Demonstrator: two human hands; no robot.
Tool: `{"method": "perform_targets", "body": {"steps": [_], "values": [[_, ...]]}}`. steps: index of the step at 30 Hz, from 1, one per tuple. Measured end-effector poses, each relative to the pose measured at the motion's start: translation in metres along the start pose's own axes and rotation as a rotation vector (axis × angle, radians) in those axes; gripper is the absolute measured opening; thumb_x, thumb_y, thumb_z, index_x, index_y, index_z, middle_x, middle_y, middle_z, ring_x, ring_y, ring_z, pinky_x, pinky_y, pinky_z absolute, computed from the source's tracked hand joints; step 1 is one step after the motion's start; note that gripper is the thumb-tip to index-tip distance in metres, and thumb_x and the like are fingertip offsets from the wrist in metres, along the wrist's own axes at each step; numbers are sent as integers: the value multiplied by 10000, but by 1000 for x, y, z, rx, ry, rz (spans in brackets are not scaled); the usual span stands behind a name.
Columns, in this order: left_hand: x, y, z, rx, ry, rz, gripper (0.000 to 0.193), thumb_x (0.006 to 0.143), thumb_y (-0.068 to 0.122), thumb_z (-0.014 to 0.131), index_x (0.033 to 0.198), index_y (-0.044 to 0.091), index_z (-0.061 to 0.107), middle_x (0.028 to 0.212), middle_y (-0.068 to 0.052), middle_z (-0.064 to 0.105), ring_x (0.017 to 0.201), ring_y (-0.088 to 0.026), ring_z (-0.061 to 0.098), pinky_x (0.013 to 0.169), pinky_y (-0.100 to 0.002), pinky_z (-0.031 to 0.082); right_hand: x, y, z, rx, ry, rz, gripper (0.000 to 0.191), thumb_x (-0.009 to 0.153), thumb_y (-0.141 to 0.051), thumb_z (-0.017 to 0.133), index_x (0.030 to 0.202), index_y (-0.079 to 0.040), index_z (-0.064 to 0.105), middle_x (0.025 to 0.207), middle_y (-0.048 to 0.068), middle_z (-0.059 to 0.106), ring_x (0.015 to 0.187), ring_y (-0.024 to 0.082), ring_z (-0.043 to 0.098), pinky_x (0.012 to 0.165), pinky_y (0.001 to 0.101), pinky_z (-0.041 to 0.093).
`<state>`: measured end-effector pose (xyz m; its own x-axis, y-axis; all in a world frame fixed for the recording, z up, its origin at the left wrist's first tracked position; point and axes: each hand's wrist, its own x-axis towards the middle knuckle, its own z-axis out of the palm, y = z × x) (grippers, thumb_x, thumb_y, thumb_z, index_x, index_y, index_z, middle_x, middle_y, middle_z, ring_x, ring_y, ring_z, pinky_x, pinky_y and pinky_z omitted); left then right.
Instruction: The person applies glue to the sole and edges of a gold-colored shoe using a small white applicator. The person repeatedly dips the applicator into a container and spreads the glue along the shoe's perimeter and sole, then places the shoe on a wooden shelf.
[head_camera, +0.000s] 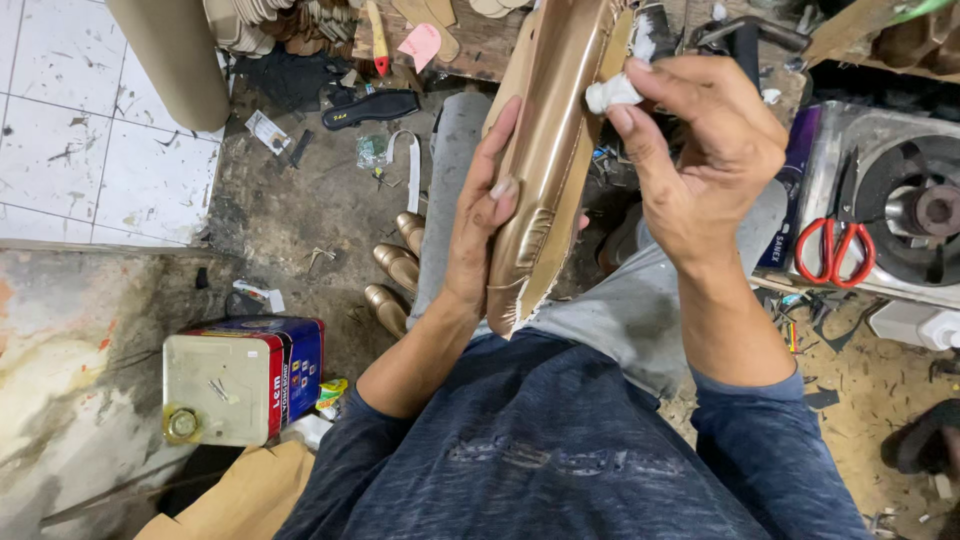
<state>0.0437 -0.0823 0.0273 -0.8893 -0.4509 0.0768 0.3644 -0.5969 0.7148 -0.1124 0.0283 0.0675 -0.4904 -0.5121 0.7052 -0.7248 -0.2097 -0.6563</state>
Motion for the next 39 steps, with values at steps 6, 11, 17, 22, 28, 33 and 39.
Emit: {"method": "perform_targets", "body": {"steps": [6,11,17,22,28,33,39], "values": [[0,-7,3,58,-42,34,920,1007,455,679,1689,81,188,1640,-184,388,1349,-289,611,1015,-496,632,-4,-4,-12,-144,-11,-88,235,1045,90,844,1236,37,718,1103,165,699,952,199,688,834,255,541],[1,-16,0,50,-59,47,942,1015,495,679,1708,92,184,1553,-211,443,1231,-301,629,1000,-492,633,-11,-11,-13,-155,-38,-61,243,1010,102,821,1221,33,724,1099,165,707,966,206,708,845,256,552],[6,-26,-9,124,-43,142,875,1037,493,650,1664,59,219,1604,-170,423,1402,-233,554,1181,-361,503,-25,-21,-9,-159,-81,-54,266,980,82,836,1217,32,726,1117,171,711,991,227,717,825,269,562],[9,-28,-17,359,53,219,680,1099,336,598,1637,26,320,1651,-105,339,1507,-174,378,1305,-293,318,-38,-31,-9,-103,-138,9,269,985,77,841,1228,14,744,1077,154,722,940,198,724,800,250,564],[14,-31,-20,318,81,206,632,1105,258,588,1633,34,322,1675,-85,338,1482,-173,430,1251,-295,367,-43,-25,-7,-76,-163,-43,270,968,88,848,1210,40,737,1109,163,717,932,205,716,769,262,559],[20,-34,-21,206,86,163,623,1096,254,582,1620,29,329,1664,-67,335,1473,-167,439,1258,-313,385,-43,-23,-6,-64,-203,-39,276,921,95,848,1172,48,743,1070,165,709,863,200,687,725,265,532],[26,-40,-24,175,141,111,607,1096,245,578,1625,43,359,1627,-113,409,1406,-201,508,1227,-334,427,-40,-22,-4,-94,-159,-56,256,961,120,819,1190,70,716,1104,173,697,975,237,705,767,277,552]]}}
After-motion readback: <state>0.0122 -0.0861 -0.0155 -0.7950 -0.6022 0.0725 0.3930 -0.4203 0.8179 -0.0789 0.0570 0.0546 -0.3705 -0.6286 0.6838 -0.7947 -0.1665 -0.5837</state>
